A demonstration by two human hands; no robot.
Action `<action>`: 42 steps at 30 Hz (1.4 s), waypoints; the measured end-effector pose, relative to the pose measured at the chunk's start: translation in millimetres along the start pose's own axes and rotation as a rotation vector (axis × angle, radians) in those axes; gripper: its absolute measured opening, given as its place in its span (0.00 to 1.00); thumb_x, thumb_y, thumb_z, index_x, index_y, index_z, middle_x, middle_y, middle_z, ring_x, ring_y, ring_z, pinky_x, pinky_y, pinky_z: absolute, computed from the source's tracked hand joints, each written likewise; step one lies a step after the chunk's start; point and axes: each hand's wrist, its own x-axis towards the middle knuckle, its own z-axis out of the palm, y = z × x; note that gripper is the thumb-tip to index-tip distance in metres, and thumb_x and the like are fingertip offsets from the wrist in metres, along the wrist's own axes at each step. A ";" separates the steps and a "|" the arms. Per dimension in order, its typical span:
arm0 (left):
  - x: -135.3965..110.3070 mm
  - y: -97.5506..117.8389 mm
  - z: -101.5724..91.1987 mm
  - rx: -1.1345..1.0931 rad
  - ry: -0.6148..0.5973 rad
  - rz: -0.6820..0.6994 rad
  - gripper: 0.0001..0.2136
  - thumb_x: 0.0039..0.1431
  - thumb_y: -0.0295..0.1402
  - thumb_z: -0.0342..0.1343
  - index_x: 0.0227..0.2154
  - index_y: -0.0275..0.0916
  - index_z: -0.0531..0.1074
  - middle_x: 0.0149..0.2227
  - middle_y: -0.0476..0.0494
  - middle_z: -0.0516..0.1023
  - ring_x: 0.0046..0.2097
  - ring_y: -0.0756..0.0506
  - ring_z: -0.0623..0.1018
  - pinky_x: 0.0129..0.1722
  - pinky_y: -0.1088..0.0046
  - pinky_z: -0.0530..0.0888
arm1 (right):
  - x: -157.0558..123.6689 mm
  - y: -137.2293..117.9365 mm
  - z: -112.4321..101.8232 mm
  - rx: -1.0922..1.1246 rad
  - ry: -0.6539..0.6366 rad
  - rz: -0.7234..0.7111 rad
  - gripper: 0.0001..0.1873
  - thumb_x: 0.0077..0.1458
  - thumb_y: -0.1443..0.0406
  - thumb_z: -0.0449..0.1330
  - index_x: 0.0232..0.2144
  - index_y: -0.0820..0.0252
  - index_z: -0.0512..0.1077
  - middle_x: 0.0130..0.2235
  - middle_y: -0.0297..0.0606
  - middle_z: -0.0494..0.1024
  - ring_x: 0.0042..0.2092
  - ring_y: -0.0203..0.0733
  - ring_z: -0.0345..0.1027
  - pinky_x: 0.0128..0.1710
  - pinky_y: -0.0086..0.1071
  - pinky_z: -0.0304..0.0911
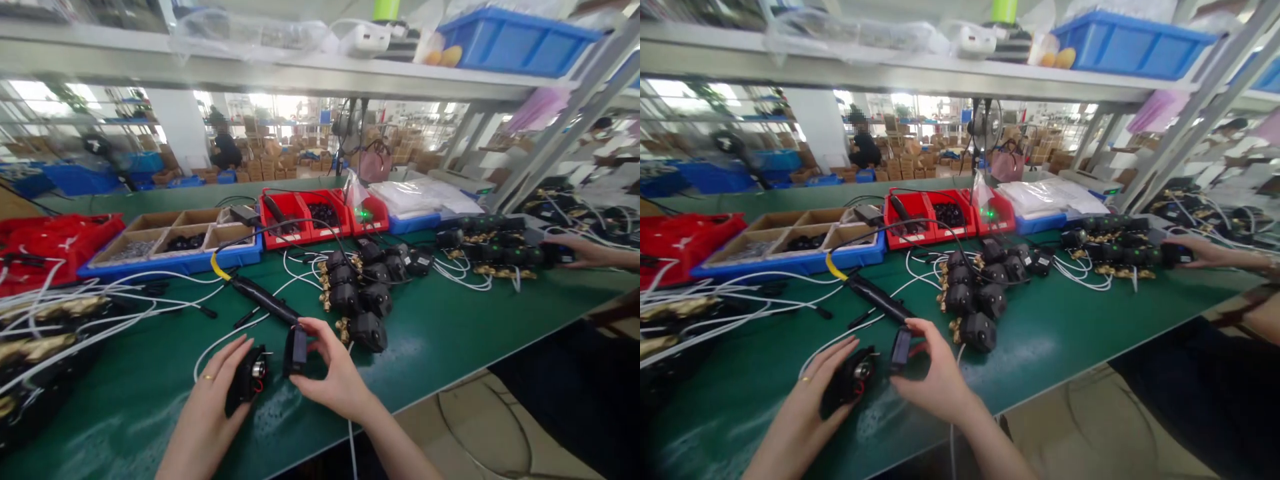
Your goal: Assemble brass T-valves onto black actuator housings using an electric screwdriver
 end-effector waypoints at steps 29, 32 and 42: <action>1.0 37.3 5.4 -0.667 0.148 -0.645 0.26 0.41 0.43 0.73 0.45 0.47 0.77 0.51 0.46 0.82 0.51 0.41 0.82 0.55 0.67 0.79 | -12.5 -27.1 -6.0 -0.722 -0.167 0.023 0.31 0.48 0.69 0.69 0.55 0.69 0.71 0.49 0.49 0.71 0.52 0.55 0.62 0.55 0.52 0.68; -1.7 25.6 7.2 -0.635 0.131 -0.599 0.26 0.40 0.45 0.74 0.45 0.47 0.77 0.49 0.45 0.83 0.49 0.40 0.83 0.53 0.66 0.80 | -11.4 -28.8 -2.3 -0.776 -0.222 0.090 0.29 0.48 0.66 0.71 0.53 0.68 0.73 0.49 0.49 0.71 0.52 0.57 0.63 0.54 0.53 0.69; -7.0 20.1 11.8 -0.610 0.150 -0.541 0.26 0.42 0.46 0.73 0.46 0.46 0.77 0.51 0.42 0.83 0.51 0.38 0.83 0.53 0.62 0.80 | 6.3 -46.3 -37.9 -0.689 -0.601 -0.021 0.42 0.51 0.67 0.73 0.66 0.58 0.64 0.68 0.41 0.64 0.67 0.53 0.53 0.69 0.49 0.55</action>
